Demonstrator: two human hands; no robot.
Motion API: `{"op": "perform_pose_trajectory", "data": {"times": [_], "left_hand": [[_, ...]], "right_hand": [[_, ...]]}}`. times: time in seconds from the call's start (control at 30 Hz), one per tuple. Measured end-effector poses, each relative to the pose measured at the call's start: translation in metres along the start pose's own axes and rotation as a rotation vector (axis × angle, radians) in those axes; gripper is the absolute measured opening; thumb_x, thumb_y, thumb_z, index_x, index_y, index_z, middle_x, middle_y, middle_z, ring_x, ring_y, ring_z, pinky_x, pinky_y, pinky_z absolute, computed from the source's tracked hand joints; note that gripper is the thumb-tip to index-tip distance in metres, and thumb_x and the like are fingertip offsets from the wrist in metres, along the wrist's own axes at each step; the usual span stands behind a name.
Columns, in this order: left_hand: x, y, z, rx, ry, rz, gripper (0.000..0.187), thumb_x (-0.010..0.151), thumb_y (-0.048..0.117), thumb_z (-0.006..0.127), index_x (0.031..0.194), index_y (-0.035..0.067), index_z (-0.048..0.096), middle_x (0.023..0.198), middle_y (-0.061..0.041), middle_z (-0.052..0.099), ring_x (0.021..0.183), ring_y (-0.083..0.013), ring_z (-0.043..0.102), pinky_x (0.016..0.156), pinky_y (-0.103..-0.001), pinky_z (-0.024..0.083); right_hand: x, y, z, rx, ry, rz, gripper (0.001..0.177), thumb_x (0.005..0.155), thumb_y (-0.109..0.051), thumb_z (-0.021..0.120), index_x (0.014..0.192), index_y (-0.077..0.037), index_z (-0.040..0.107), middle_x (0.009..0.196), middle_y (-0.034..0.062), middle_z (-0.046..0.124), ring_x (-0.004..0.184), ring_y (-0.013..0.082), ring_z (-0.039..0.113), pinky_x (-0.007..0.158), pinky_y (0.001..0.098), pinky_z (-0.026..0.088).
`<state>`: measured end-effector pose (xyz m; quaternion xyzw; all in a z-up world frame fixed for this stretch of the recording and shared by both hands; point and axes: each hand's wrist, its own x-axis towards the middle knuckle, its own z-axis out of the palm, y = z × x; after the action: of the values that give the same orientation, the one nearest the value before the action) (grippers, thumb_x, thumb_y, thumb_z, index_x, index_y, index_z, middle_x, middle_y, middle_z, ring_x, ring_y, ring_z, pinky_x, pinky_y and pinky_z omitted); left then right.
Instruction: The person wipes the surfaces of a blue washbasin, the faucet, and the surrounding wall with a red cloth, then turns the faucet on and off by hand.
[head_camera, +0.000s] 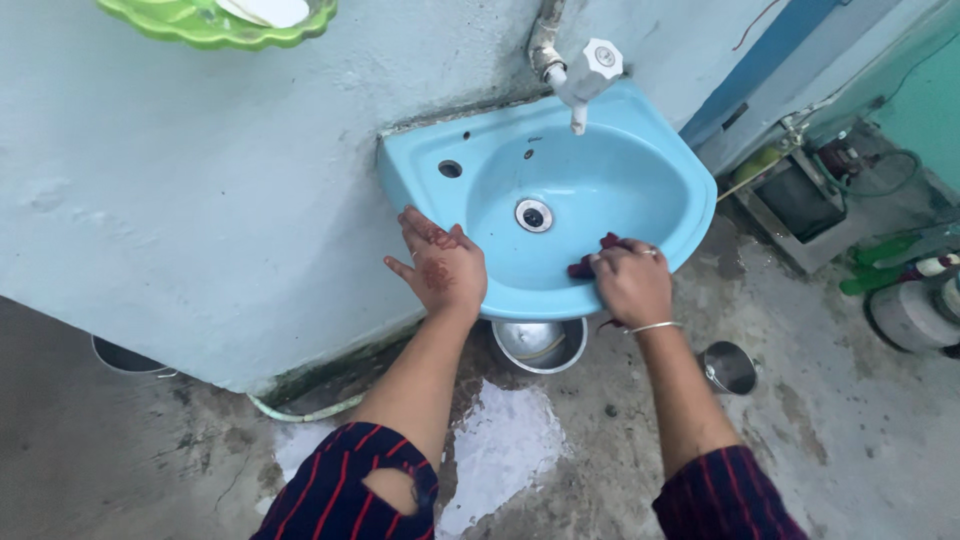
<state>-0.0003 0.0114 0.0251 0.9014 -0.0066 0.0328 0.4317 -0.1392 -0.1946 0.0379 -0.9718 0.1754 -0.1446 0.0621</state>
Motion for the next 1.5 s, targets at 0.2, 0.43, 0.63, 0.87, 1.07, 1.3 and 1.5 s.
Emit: {"op": "perform_pose_trajectory", "data": {"times": [0.2,0.43,0.63,0.87,1.07,1.3,1.5], "left_hand": [[0.001,-0.001,0.004,0.036,-0.003,0.019,0.07,0.099,0.028,0.048,0.155,-0.004,0.02,0.16,-0.023,0.028,0.152,-0.03,0.028,0.119,-0.067,0.013],[0.003,-0.003,0.007,0.001,0.023,0.026,0.067,0.098,0.029,0.05,0.152,-0.004,0.029,0.16,-0.021,0.029,0.152,-0.029,0.025,0.12,-0.065,0.012],[0.006,-0.007,0.011,0.104,-0.007,0.043,0.056,0.1,0.03,0.049,0.145,-0.003,0.042,0.162,-0.021,0.029,0.153,-0.0281,0.026,0.122,-0.065,0.013],[0.007,-0.008,0.013,0.073,0.038,0.057,0.064,0.099,0.03,0.05,0.15,-0.007,0.036,0.159,-0.022,0.03,0.15,-0.029,0.029,0.119,-0.065,0.014],[0.004,-0.009,0.008,0.108,-0.002,0.035,0.068,0.099,0.03,0.05,0.153,-0.008,0.03,0.159,-0.02,0.03,0.152,-0.0269,0.027,0.117,-0.074,0.007],[-0.043,0.011,0.017,-0.037,0.239,0.494,0.056,0.099,0.028,0.058,0.143,-0.005,0.052,0.146,-0.031,0.047,0.141,-0.0433,0.042,0.122,-0.064,0.022],[-0.075,0.047,0.02,0.208,-0.493,0.508,0.029,0.097,0.031,0.054,0.09,0.007,0.069,0.086,-0.01,0.07,0.092,-0.033,0.066,0.101,-0.05,0.042]], "right_hand": [[-0.021,-0.08,-0.003,-0.007,0.061,0.061,0.033,0.097,-0.032,0.052,0.095,-0.014,0.079,0.11,0.0082,0.076,0.117,0.0325,0.061,0.1,0.0524,0.043],[-0.027,-0.141,0.018,0.128,0.207,0.088,0.032,0.094,-0.032,0.055,0.109,-0.013,0.076,0.114,0.0105,0.076,0.118,0.0374,0.06,0.098,0.0549,0.039],[-0.011,-0.067,0.023,0.793,0.112,0.825,0.054,0.087,-0.024,0.056,0.141,-0.019,0.062,0.125,0.0256,0.071,0.118,0.04,0.068,0.108,0.0512,0.05],[0.021,-0.006,0.059,0.414,0.305,1.136,0.097,0.084,-0.018,0.066,0.163,-0.007,0.011,0.153,0.0349,0.024,0.131,0.0569,0.045,0.11,0.0551,0.04],[0.024,-0.04,0.037,0.329,0.266,1.21,0.096,0.088,-0.025,0.07,0.162,-0.008,0.012,0.151,0.0298,0.031,0.121,0.0498,0.059,0.102,0.0514,0.05],[0.024,-0.04,0.033,0.298,0.293,1.157,0.091,0.091,-0.023,0.069,0.162,-0.005,0.015,0.148,0.0318,0.034,0.117,0.0488,0.062,0.101,0.0501,0.051],[0.025,-0.031,0.039,0.295,0.297,1.172,0.09,0.092,-0.023,0.068,0.163,-0.008,0.016,0.146,0.0322,0.035,0.116,0.0489,0.062,0.099,0.0507,0.052]]}}
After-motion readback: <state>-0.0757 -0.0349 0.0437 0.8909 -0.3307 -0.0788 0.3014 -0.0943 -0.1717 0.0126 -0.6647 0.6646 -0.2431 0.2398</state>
